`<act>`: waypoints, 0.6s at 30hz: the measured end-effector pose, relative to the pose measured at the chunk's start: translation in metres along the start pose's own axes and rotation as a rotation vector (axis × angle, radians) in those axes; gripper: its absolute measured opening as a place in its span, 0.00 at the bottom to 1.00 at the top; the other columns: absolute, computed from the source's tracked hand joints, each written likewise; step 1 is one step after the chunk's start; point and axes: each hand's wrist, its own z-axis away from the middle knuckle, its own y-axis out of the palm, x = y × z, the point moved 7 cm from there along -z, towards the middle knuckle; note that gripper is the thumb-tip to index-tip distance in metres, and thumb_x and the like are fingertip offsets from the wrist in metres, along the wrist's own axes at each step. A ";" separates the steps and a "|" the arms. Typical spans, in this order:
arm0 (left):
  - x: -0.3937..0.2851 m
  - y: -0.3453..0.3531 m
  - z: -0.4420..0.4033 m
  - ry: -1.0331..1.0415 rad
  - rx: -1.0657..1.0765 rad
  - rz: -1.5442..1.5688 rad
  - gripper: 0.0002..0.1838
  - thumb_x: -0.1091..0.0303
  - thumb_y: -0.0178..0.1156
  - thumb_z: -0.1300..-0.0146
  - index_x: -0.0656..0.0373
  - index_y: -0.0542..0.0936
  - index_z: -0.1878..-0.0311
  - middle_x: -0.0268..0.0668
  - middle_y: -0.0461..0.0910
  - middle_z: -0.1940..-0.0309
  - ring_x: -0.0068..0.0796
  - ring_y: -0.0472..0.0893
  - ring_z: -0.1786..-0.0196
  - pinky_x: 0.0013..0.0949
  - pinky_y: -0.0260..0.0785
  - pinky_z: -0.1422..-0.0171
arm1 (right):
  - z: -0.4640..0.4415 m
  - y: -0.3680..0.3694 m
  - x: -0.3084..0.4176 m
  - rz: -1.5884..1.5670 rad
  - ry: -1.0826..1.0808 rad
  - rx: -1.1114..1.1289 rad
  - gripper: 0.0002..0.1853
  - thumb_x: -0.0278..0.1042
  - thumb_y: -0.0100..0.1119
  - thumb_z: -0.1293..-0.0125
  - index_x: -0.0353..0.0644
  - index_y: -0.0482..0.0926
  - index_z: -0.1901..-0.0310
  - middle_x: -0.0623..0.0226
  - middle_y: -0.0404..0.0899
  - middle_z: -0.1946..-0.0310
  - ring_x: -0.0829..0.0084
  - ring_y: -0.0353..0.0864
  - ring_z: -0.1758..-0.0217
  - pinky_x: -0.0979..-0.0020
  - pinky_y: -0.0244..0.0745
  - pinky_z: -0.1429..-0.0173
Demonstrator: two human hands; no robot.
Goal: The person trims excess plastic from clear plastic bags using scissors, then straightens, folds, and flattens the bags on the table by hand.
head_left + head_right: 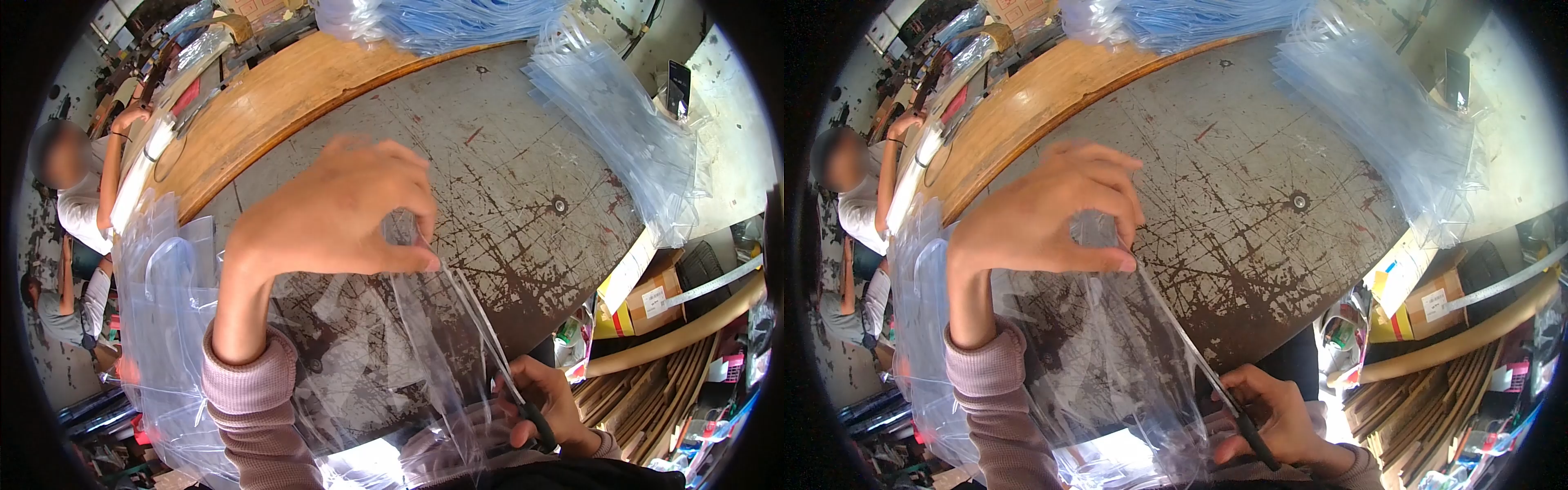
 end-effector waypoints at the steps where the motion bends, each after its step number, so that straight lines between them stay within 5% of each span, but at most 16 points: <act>1: -0.001 -0.003 0.000 0.028 -0.047 -0.067 0.09 0.63 0.69 0.50 0.58 0.82 0.72 0.33 0.78 0.73 0.32 0.77 0.64 0.35 0.65 0.62 | 0.000 0.000 0.000 -0.005 -0.007 0.001 0.41 0.50 0.81 0.64 0.35 0.71 0.51 0.72 0.75 0.71 0.85 0.70 0.67 0.80 0.62 0.63; 6: 0.004 0.008 -0.007 -0.112 0.149 0.173 0.10 0.62 0.70 0.51 0.57 0.80 0.74 0.32 0.77 0.76 0.34 0.75 0.67 0.35 0.63 0.64 | 0.000 -0.002 0.002 0.009 -0.023 0.010 0.43 0.53 0.81 0.65 0.35 0.70 0.51 0.73 0.74 0.71 0.84 0.69 0.68 0.81 0.61 0.63; 18: -0.001 0.006 -0.010 -0.095 0.119 0.205 0.10 0.64 0.69 0.51 0.58 0.79 0.75 0.31 0.76 0.78 0.33 0.74 0.70 0.36 0.63 0.65 | -0.001 0.004 0.010 -0.020 -0.013 0.022 0.43 0.56 0.80 0.64 0.35 0.70 0.51 0.72 0.73 0.67 0.84 0.68 0.66 0.80 0.63 0.60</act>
